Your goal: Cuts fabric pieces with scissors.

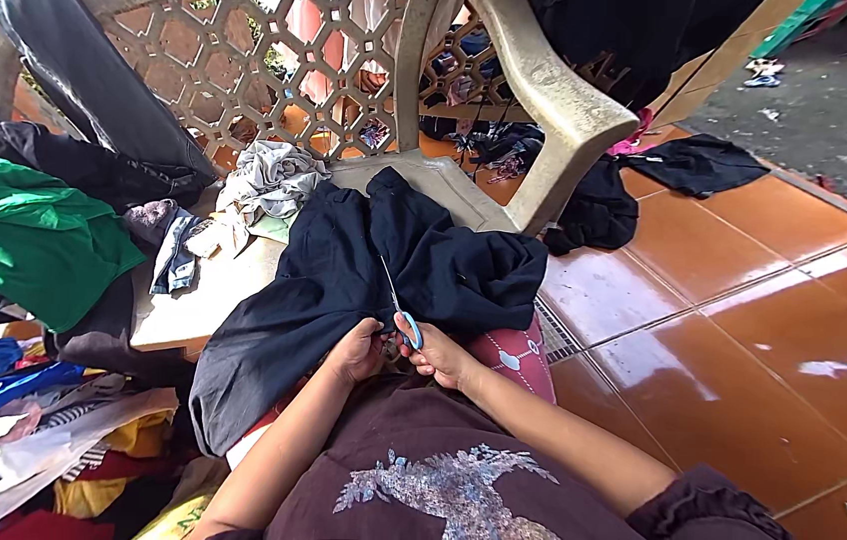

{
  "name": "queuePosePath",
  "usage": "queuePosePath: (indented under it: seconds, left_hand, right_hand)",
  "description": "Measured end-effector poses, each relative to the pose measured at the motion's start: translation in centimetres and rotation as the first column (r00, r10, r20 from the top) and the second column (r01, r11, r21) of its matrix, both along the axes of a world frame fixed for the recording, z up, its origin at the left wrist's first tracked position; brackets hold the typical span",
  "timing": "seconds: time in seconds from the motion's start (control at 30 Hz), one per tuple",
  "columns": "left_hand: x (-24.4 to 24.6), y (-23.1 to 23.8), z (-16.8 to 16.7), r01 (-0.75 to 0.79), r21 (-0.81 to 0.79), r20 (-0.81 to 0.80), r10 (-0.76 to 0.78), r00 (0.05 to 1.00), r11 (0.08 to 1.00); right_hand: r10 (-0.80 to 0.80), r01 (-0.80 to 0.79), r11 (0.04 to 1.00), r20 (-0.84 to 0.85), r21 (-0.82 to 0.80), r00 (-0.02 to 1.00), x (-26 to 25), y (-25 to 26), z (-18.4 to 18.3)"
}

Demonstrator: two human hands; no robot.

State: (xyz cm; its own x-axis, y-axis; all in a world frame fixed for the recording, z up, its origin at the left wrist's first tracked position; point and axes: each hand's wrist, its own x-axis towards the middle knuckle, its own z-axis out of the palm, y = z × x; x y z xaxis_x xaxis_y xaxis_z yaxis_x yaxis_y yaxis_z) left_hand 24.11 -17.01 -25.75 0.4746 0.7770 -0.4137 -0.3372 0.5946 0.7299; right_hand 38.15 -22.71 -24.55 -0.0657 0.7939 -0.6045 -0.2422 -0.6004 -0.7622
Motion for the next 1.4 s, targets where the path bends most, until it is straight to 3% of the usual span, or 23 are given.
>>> queuePosePath:
  seconds: [0.27, 0.43, 0.5, 0.63, 0.77, 1.4]
  left_hand:
    - [0.5, -0.2, 0.1, -0.07, -0.075, 0.025, 0.072, 0.997, 0.995]
    - [0.3, 0.1, -0.1, -0.139, 0.041, 0.072, 0.136, 0.988, 0.989]
    - [0.7, 1.0, 0.6, -0.151, -0.023, 0.126, 0.152, 0.98, 0.988]
    - [2.7, 2.8, 1.6, -0.322, -0.195, -0.008, 0.327, 0.945, 0.926]
    - [2.4, 2.3, 0.3, -0.29, -0.196, 0.005, 0.297, 0.955, 0.937]
    - [1.0, 2.0, 0.0, -0.259, -0.133, 0.194, 0.282, 0.94, 0.957]
  right_hand:
    - [-0.048, 0.045, 0.998, 0.059, 0.048, 0.997, -0.4, -0.9, 0.0]
    - [-0.045, 0.042, 0.998, 0.073, 0.049, 0.996, -0.2, -1.5, -0.1]
    - [-0.014, 0.008, 0.998, 0.099, 0.056, 0.995, 0.0, -1.7, -0.3]
    - [0.006, -0.011, 0.999, 0.102, 0.048, 0.995, 0.2, -1.8, -0.6]
    - [0.059, -0.059, 0.998, 0.015, -0.001, 0.998, 0.6, -1.0, 0.0]
    - [0.055, -0.064, 0.995, 0.112, 0.078, 0.992, 0.0, -1.5, 0.0]
